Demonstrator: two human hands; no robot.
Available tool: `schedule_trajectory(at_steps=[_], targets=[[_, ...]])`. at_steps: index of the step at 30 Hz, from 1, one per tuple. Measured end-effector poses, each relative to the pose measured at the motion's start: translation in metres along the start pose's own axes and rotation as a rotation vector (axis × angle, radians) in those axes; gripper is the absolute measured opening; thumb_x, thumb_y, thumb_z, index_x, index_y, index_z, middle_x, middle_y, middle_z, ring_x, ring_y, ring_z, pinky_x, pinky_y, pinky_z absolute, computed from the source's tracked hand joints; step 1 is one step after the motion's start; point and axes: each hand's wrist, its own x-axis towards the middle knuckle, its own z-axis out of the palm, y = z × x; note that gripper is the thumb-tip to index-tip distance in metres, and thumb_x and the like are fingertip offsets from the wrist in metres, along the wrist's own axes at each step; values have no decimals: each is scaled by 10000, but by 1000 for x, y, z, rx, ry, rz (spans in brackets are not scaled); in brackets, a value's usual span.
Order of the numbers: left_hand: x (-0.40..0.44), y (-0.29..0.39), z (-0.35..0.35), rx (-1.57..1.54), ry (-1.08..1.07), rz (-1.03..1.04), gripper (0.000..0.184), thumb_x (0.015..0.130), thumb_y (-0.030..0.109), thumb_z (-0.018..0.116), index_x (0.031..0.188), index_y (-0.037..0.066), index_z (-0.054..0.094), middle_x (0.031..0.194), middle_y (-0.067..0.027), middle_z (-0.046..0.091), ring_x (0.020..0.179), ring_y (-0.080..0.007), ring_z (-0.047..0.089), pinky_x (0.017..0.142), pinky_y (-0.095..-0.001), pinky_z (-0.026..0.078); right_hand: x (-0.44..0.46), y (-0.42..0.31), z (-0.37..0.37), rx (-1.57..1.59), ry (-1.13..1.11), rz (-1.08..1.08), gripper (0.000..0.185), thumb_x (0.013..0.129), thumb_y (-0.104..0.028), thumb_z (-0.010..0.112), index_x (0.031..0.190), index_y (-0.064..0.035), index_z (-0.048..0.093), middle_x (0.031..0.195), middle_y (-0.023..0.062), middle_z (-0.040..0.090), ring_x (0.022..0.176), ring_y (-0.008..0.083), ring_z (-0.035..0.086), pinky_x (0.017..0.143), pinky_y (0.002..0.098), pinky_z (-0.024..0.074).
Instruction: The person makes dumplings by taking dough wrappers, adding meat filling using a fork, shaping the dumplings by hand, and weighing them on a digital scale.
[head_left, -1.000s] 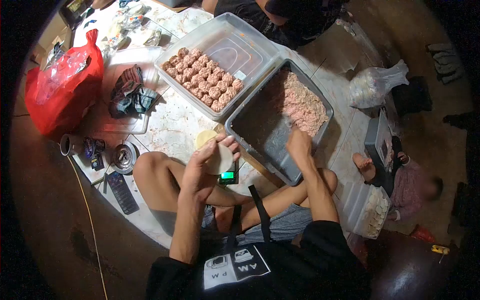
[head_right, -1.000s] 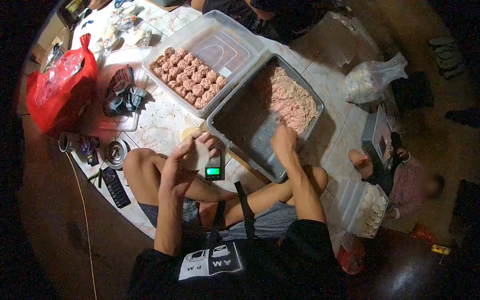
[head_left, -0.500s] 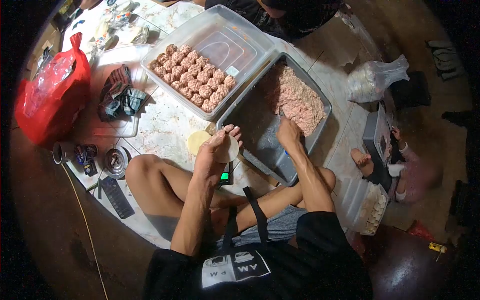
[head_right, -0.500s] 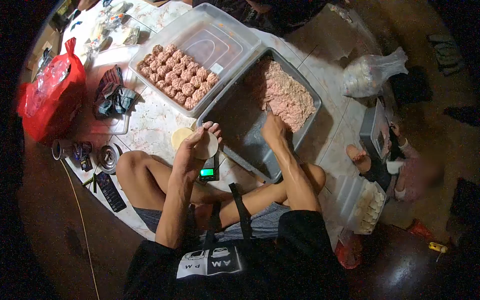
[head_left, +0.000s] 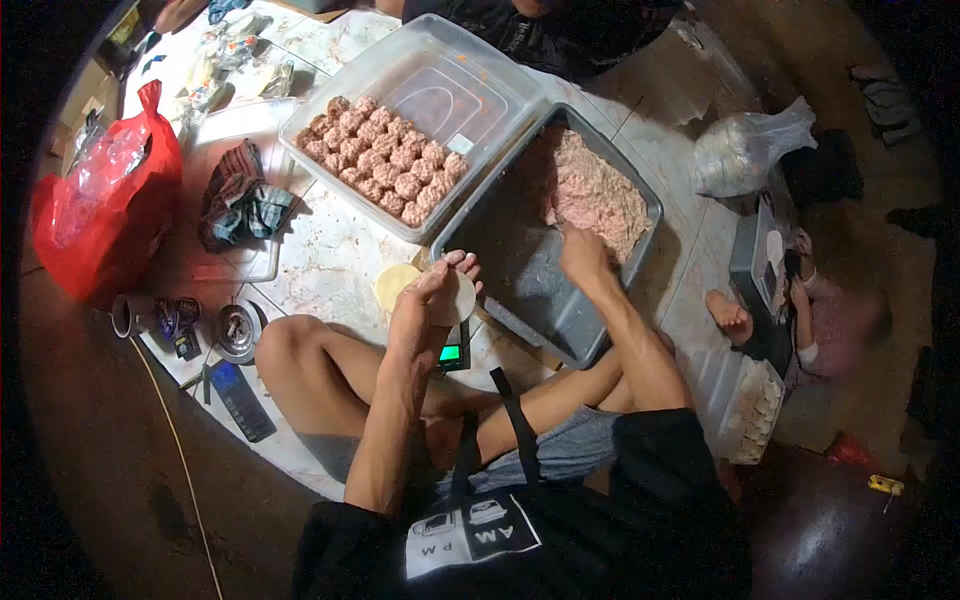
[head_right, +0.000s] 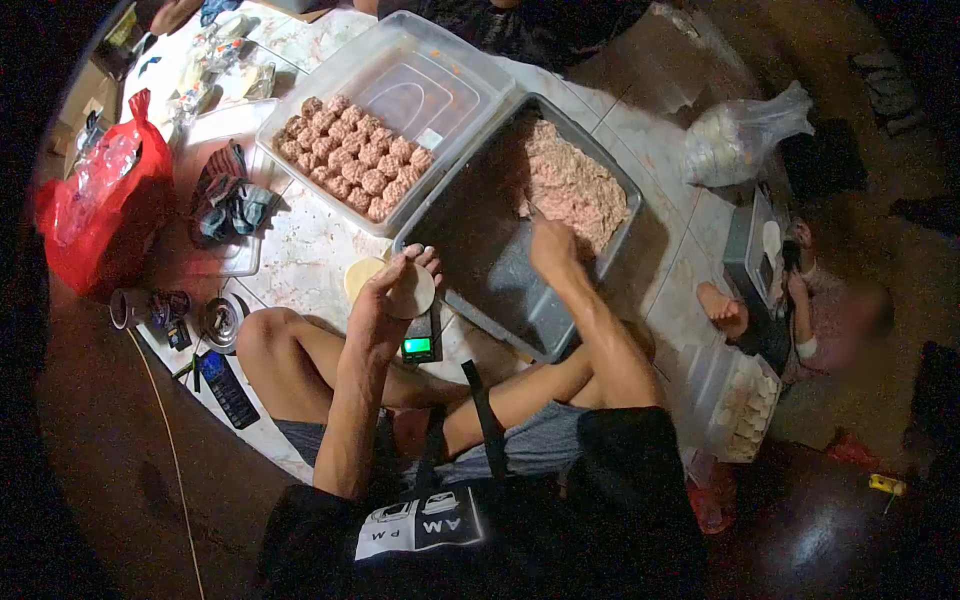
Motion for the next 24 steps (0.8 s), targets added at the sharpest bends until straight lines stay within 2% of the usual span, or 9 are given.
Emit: schedule_trajectory(at_steps=[3,6,9,10,13,17,18,21,24], targets=[[5,0,-4,-5,-16,4,376,1070,207,580,1355,-39,588,1380,-180,634,1277,-298,630,1111,-444,523,14,9,-12,0,87,14,224,863,-17,586,1051,51,686,901,327,704,890,514,697,815,576,555],[5,-1,-9,-7,-47,-15,351,1070,214,582,1335,-17,590,1383,-169,630,1279,-292,631,1120,-441,520,1,-29,-5,-44,18,122,190,876,-32,598,1033,31,684,885,314,706,877,513,696,804,574,552],[3,-2,-10,-12,-60,-2,332,1070,218,587,1320,-1,594,1376,-159,632,1275,-286,634,1122,-437,521,6,-10,-7,21,-83,5,178,889,-40,595,1030,24,683,913,315,710,883,504,702,804,576,558],[6,-1,-10,-13,-69,9,327,1071,217,587,1317,2,596,1372,-157,635,1274,-285,636,1120,-437,522,11,-3,-12,32,-37,-24,183,878,-31,602,1032,27,682,950,316,713,899,490,708,806,576,562],[6,0,-9,-8,-40,-20,320,1075,216,579,1315,6,598,1377,-157,634,1276,-286,636,1121,-439,523,22,-4,-6,-69,-129,28,217,865,-17,614,1063,25,691,979,308,718,910,482,712,808,576,567],[2,0,-6,-9,-18,-5,322,1082,211,560,1327,5,597,1378,-162,637,1282,-289,635,1121,-442,524,22,-15,0,-6,-63,-121,238,847,12,621,1075,13,689,955,294,724,897,487,713,795,579,570],[2,1,-6,-9,-19,-14,319,1083,208,556,1326,5,597,1372,-162,640,1281,-288,636,1120,-440,526,29,-23,-16,9,-31,-11,250,836,22,620,1076,0,687,917,288,723,869,488,715,786,579,569],[3,0,-5,-33,-7,-31,310,1082,197,552,1322,5,598,1356,-159,650,1272,-283,641,1111,-433,532,45,-14,15,-37,102,-34,211,833,14,626,1034,5,691,882,284,719,847,490,715,775,582,568],[5,3,-6,-47,-40,-22,308,1078,196,558,1315,5,601,1352,-160,650,1265,-282,642,1105,-434,534,47,-14,1,-78,45,-95,169,837,0,633,992,23,697,877,285,717,851,485,715,772,576,567]])
